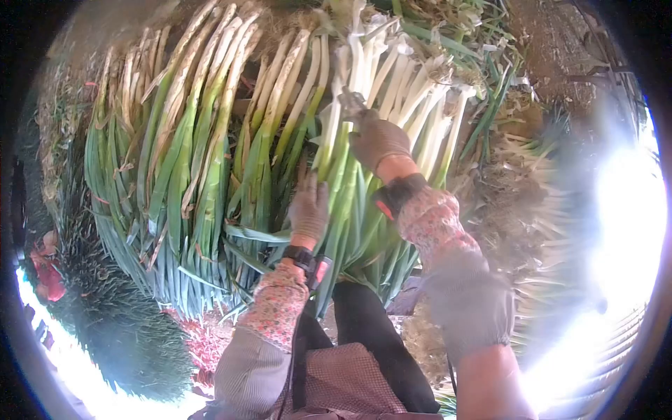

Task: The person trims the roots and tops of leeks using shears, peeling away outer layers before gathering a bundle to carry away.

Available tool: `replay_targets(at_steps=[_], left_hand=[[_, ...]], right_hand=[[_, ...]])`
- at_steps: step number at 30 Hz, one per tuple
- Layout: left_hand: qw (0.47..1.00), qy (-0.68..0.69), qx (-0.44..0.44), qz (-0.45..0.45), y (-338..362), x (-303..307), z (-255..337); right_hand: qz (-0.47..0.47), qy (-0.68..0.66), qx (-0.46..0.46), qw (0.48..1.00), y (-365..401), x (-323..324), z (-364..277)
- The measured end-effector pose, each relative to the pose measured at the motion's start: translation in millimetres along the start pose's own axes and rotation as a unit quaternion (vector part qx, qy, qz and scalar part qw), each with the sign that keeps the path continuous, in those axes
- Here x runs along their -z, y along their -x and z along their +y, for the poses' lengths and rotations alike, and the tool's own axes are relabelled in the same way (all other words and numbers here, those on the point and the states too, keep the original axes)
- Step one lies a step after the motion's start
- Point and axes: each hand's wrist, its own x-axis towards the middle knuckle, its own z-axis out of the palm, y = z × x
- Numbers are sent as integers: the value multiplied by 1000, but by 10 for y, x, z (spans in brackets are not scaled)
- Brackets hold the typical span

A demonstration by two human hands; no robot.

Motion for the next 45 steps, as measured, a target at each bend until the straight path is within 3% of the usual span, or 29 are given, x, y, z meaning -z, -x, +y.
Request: replay_targets(at_steps=[2,5,6,7,8,9,10,14,17,19,21,22,24,25,26,27,29,30,31,32,33,34,35,40,45], left_hand=[[999,-20,-13,-33,22,10,-14],[996,-61,-62,-33,-100,288,-47],[991,-116,-42,-47,-191,538,49],[989,-138,-42,-4,-280,682,49],[983,-172,-42,39,-363,858,-7],[974,-206,-44,83,-459,1010,-88],[966,-252,14,52,-586,1094,-150],[976,-187,81,76,-889,1059,-446],[990,-107,85,11,-1041,1211,-396],[989,-141,40,-18,-1190,1184,-495],[984,-153,63,-63,-1290,1280,-367],[985,-141,1,-98,-1408,1339,-359],[990,-18,-115,-77,-1512,1533,-184],[981,95,-167,-15,-1562,1715,122],[924,359,-123,-55,-1595,1897,524],[798,593,-58,-90,-1551,2008,755],[896,443,-20,-10,-1569,2004,579],[932,362,-8,29,-1651,1987,429],[983,182,26,-11,-1747,1806,-26],[999,36,-8,39,-1566,1580,-192],[998,-57,13,-28,-1418,1467,-321],[989,-137,26,-49,-1305,1340,-420],[991,-131,0,-14,-1175,1166,-624],[971,-175,129,-100,-1083,1192,-453],[979,-127,144,-62,-1079,1187,-534]], right_hand=[[22,-34,-21,999,102,-61,15],[-120,-115,-40,985,467,-14,-268],[-64,-43,6,997,518,-216,-228],[-64,-58,24,996,612,-308,-250],[-38,-43,127,990,664,-498,-173],[-89,-71,57,992,740,-493,-273],[-65,-88,104,989,844,-539,-300],[-94,-106,76,987,1006,-820,-339],[-72,-131,104,983,1116,-957,-371],[-97,-118,90,984,1165,-956,-434],[-107,-117,88,983,1229,-950,-455],[-103,-118,84,984,1244,-964,-452],[-90,-132,85,984,1280,-982,-443],[-82,-136,87,983,1268,-971,-426],[-76,-159,58,983,1239,-940,-427],[-47,-181,38,982,1231,-934,-406],[17,-223,8,975,1164,-901,-382],[14,-180,52,982,1176,-929,-384],[14,-138,97,986,1189,-958,-386],[-50,-131,62,988,1213,-864,-517],[-111,-122,28,986,1194,-805,-605],[-99,-113,43,988,1170,-823,-629],[-88,-106,57,989,1151,-877,-644],[-46,-74,59,994,808,-929,-714],[-33,-46,15,998,279,-608,-850]])
